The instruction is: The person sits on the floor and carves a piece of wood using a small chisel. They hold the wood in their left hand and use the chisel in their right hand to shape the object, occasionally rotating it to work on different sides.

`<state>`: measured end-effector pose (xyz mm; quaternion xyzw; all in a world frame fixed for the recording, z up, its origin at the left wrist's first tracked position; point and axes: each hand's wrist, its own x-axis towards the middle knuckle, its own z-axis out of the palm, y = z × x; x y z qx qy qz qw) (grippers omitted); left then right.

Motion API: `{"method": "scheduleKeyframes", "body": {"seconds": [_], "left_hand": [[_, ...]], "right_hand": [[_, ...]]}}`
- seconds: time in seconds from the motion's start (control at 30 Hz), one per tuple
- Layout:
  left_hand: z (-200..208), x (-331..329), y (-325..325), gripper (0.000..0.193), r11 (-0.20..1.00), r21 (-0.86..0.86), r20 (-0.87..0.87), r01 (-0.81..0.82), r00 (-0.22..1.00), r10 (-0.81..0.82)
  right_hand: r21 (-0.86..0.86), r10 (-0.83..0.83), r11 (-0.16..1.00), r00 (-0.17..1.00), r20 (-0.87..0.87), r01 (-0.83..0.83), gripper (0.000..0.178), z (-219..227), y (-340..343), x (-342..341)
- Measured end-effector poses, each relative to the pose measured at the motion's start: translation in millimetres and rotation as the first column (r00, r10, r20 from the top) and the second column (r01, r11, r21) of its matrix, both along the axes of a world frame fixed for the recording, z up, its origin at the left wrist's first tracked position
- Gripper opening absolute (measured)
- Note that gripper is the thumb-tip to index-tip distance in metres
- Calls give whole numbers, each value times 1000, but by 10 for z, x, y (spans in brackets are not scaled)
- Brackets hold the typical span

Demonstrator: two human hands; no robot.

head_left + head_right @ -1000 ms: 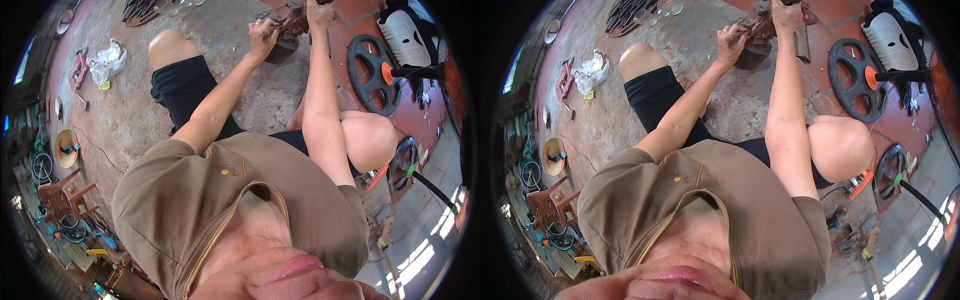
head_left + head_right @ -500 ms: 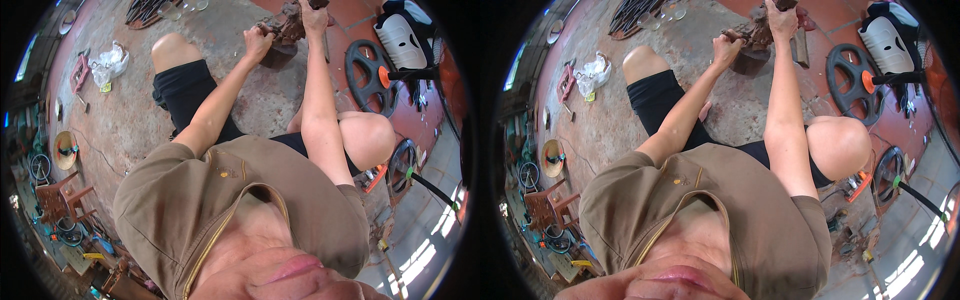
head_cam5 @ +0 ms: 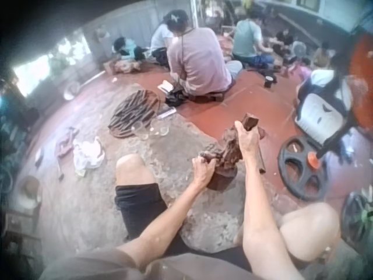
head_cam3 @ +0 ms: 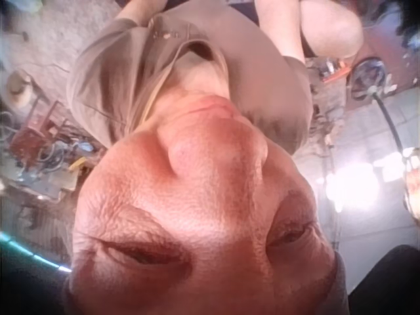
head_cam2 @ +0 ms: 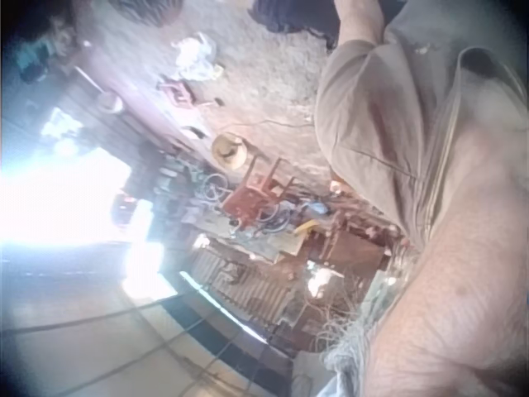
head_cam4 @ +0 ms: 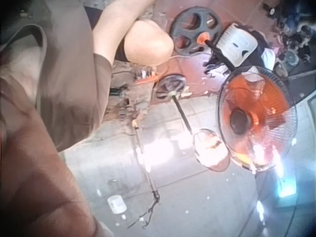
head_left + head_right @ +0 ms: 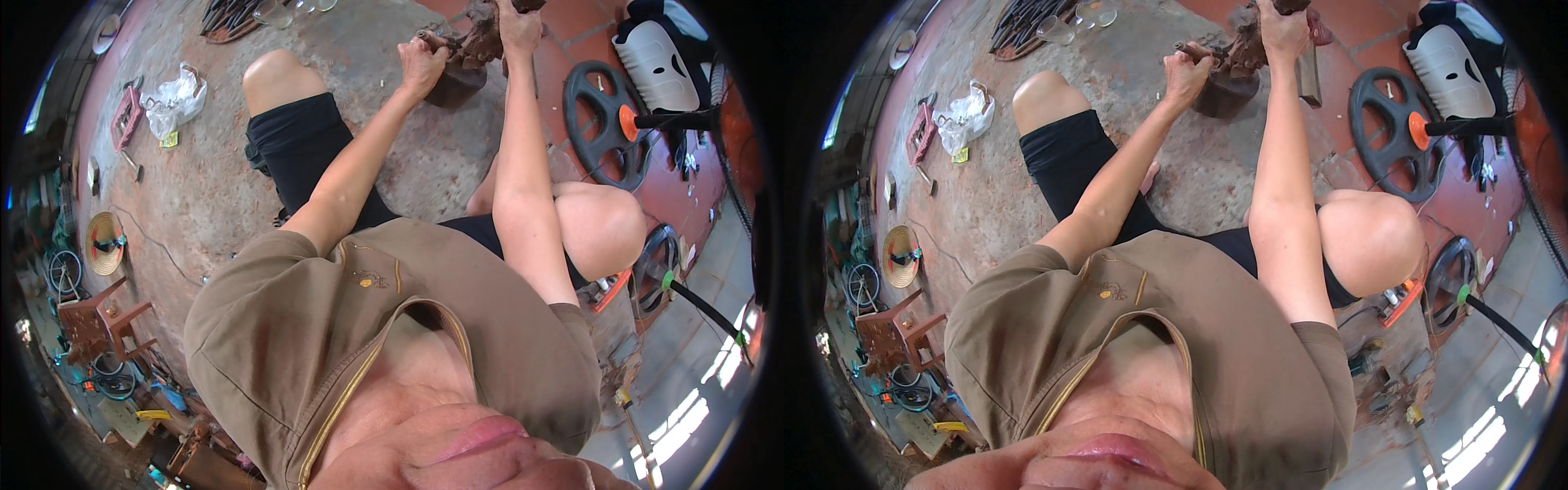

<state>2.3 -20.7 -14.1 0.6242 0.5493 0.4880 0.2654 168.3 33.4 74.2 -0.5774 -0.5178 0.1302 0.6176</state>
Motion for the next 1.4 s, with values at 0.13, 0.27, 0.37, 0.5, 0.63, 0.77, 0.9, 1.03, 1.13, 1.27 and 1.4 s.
{"method": "scheduleKeyframes", "body": {"seconds": [0.13,0.27,0.37,0.5,0.63,0.77,0.9,1.03,1.13,1.27,1.4], "left_hand": [[-101,30,-54,17,975,222,-145,-8,989,42],[160,-35,53,18,991,113,-523,72,852,-3],[246,-85,35,18,997,-13,-498,75,864,-71],[91,-48,-46,15,977,213,-269,18,962,41],[-131,-110,-12,10,976,217,-411,23,909,70],[159,-179,7,10,990,-139,-303,30,950,-71],[104,-90,-61,12,997,-67,218,49,975,-33],[196,93,-159,7,985,93,400,149,900,-173],[85,59,-160,8,978,183,-85,98,993,-84],[138,-37,-147,11,997,-72,-334,34,941,-56],[202,51,-194,13,999,-34,177,40,984,-34]], "right_hand": [[13,3,1000,999,-44,-3,36,-40,16,5],[-96,-7,995,1000,-12,6,42,54,-46,-9],[115,-81,991,989,128,66,50,39,-36,-176],[-113,-143,980,976,162,163,57,37,12,-154],[-123,-150,977,973,174,173,58,35,21,-212],[-132,-172,971,967,189,199,58,0,-1,-224],[-143,-161,972,972,171,186,58,17,32,-256],[-121,-173,973,970,169,194,57,-21,115,-191],[-179,-214,952,957,194,250,57,-16,129,-205],[-184,-202,956,968,150,228,60,110,79,-175],[-258,-191,939,969,154,226,63,7,127,-115]]}}
